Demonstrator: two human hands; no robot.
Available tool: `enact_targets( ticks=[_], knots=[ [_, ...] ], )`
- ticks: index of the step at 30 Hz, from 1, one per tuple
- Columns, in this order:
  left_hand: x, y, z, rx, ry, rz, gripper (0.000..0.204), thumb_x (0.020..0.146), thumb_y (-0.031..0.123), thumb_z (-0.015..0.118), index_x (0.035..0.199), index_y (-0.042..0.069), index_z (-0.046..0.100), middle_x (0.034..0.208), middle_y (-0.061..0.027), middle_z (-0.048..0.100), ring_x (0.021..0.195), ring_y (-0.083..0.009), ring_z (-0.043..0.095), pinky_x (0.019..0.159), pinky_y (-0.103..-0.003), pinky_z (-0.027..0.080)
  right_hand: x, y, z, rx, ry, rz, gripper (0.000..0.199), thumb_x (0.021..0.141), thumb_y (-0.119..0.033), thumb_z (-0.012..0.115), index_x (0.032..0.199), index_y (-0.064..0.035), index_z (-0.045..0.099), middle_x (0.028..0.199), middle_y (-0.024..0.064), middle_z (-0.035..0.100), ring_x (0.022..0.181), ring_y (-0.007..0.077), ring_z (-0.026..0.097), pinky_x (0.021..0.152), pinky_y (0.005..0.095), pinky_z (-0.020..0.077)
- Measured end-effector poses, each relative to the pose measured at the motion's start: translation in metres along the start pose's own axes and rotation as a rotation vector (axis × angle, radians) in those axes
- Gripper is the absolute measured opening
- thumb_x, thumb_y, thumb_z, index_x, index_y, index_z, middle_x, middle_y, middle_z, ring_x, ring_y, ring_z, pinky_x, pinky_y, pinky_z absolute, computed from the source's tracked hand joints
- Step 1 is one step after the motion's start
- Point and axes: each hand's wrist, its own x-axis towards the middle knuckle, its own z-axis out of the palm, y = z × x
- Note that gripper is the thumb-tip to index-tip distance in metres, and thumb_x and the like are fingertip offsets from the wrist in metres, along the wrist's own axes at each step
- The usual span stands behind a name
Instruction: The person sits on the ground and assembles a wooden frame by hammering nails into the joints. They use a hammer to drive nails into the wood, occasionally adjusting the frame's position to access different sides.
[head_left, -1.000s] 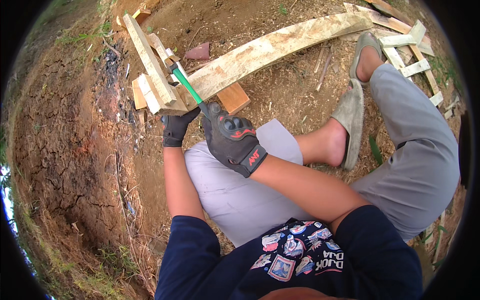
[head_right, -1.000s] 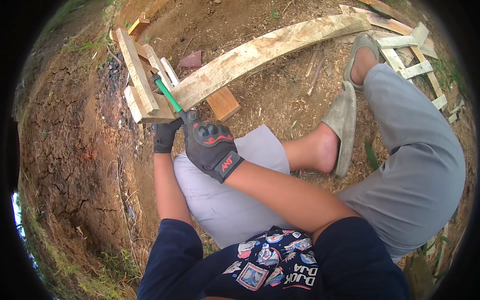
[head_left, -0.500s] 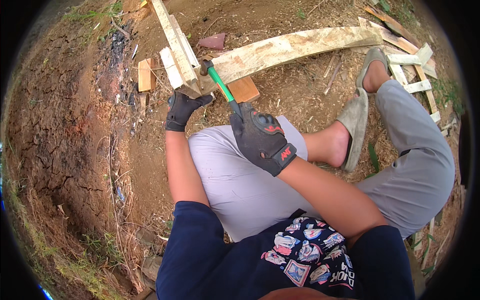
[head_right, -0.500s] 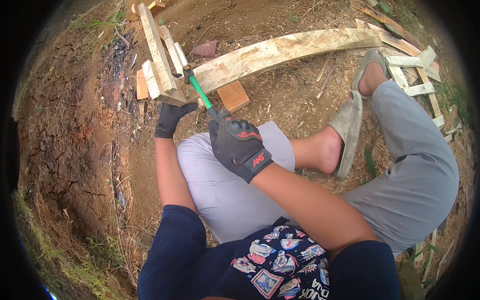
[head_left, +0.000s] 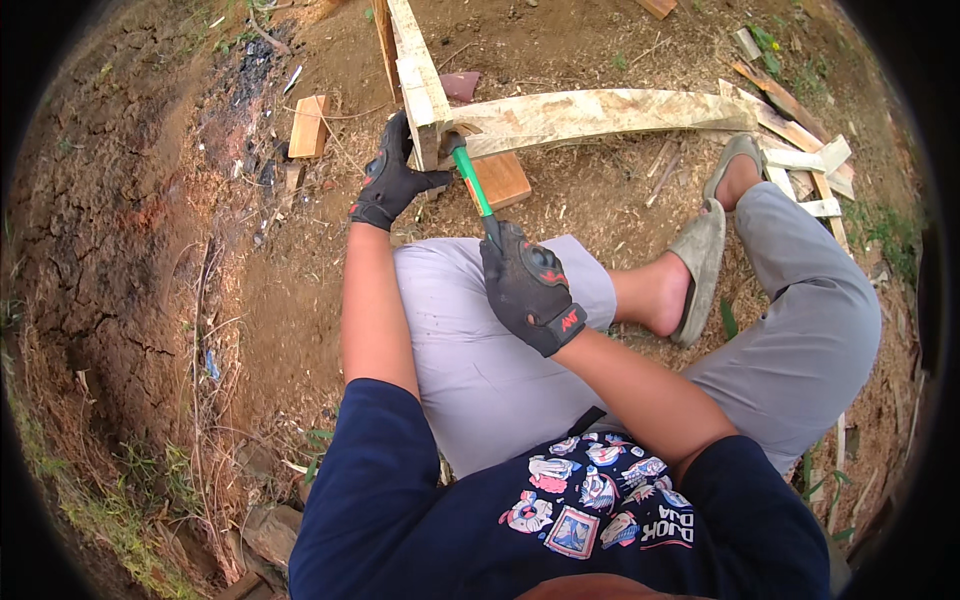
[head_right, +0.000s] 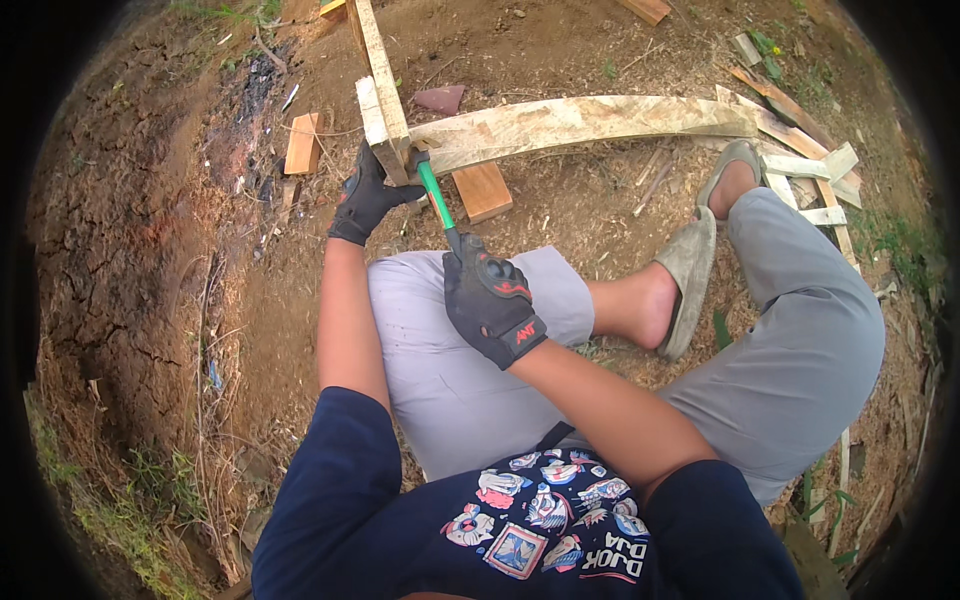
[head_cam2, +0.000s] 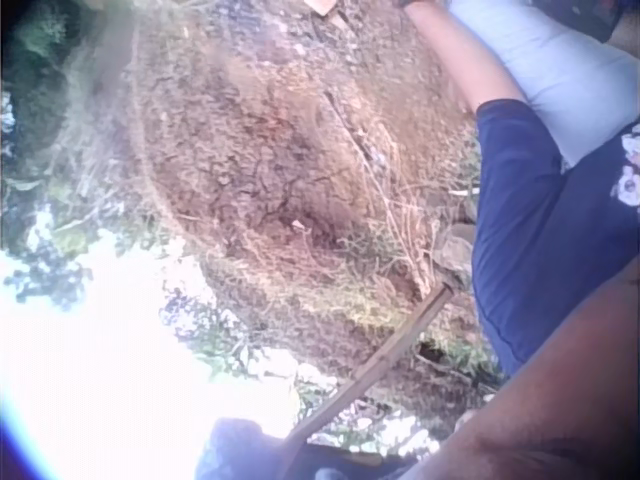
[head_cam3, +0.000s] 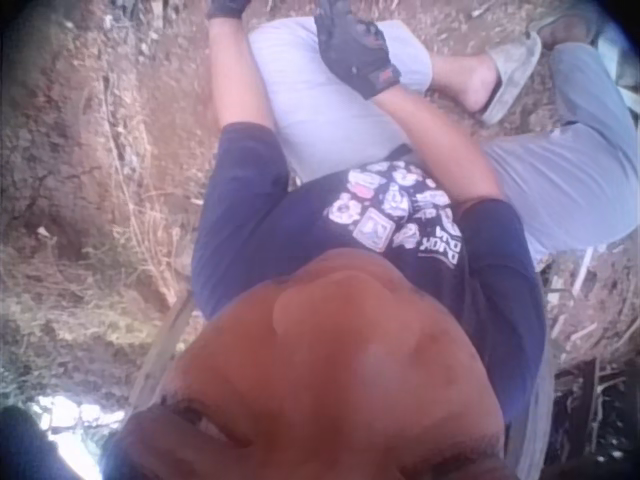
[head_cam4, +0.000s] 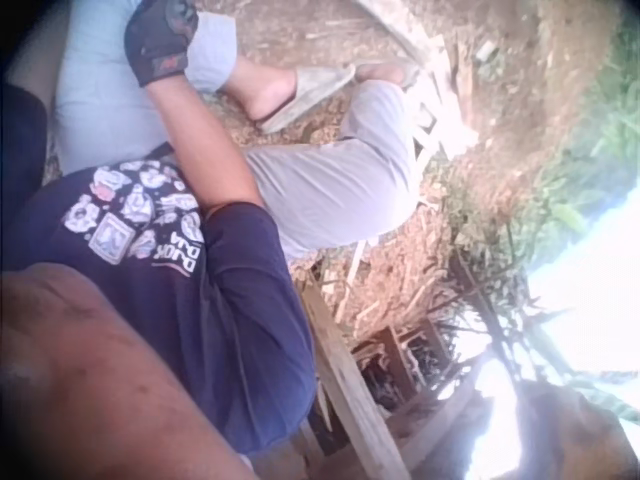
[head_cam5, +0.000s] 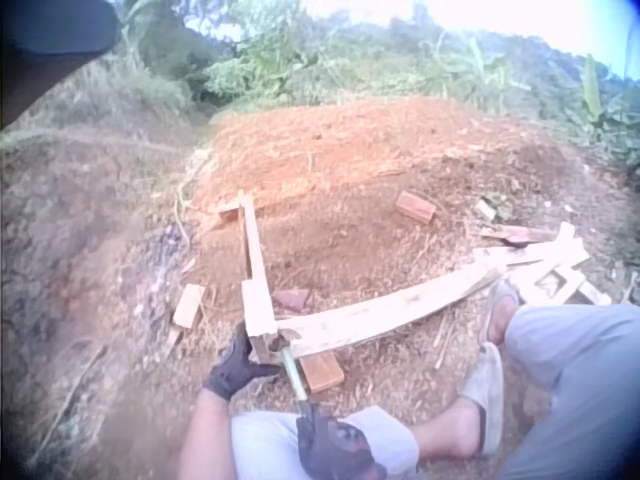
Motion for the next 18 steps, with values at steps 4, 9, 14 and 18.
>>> enact_targets(
  ticks=[4, 9, 14, 18],
  knots=[
    [-0.002, 0.009, -0.001, -0.049, -0.013, -0.033, 0.128, 0.060, 0.014, 0.103, 0.163, 0.003, 0.028, 0.160, -0.0143, 0.046, 0.150, -0.0274, 0.044, 0.127, -0.042, 0.038, 0.001, -0.002, 0.000, 0.036, 0.093, -0.002, 0.033, 0.107, -0.028, 0.053, 0.126, -0.0009, 0.060, 0.080, 0.0218, 0.069, 0.070, 0.0429, 0.069, 0.064, 0.0548, 0.0546],
    [-0.003, 0.020, 0.000, 0.023, -0.020, -0.055, 0.125, 0.061, 0.011, 0.103, 0.162, 0.007, 0.029, 0.159, -0.0127, 0.047, 0.149, -0.0274, 0.044, 0.127, -0.043, 0.037, 0.006, 0.008, -0.007, 0.037, -0.056, 0.088, 0.030, 0.107, -0.027, 0.053, 0.121, -0.0015, 0.061, 0.082, 0.0210, 0.070, 0.071, 0.0415, 0.070, 0.064, 0.0541, 0.0548],
    [-0.001, 0.003, 0.001, -0.052, -0.019, -0.132, 0.125, 0.060, 0.013, 0.104, 0.160, 0.009, 0.029, 0.156, -0.0120, 0.049, 0.145, -0.0272, 0.049, 0.123, -0.044, 0.041, 0.006, 0.012, -0.005, -0.019, -0.154, 0.075, 0.024, 0.106, -0.027, 0.054, 0.112, -0.0040, 0.061, 0.084, 0.0187, 0.071, 0.072, 0.0396, 0.071, 0.063, 0.0539, 0.0547],
    [-0.002, 0.009, 0.003, -0.101, -0.027, -0.176, 0.123, 0.060, 0.012, 0.104, 0.158, 0.008, 0.029, 0.153, -0.0127, 0.051, 0.141, -0.0275, 0.053, 0.120, -0.045, 0.046, 0.009, 0.003, -0.015, 0.107, -0.017, 0.148, 0.025, 0.106, -0.026, 0.052, 0.108, -0.0031, 0.062, 0.084, 0.0184, 0.072, 0.073, 0.0396, 0.071, 0.063, 0.0540, 0.0552]
  ],
)
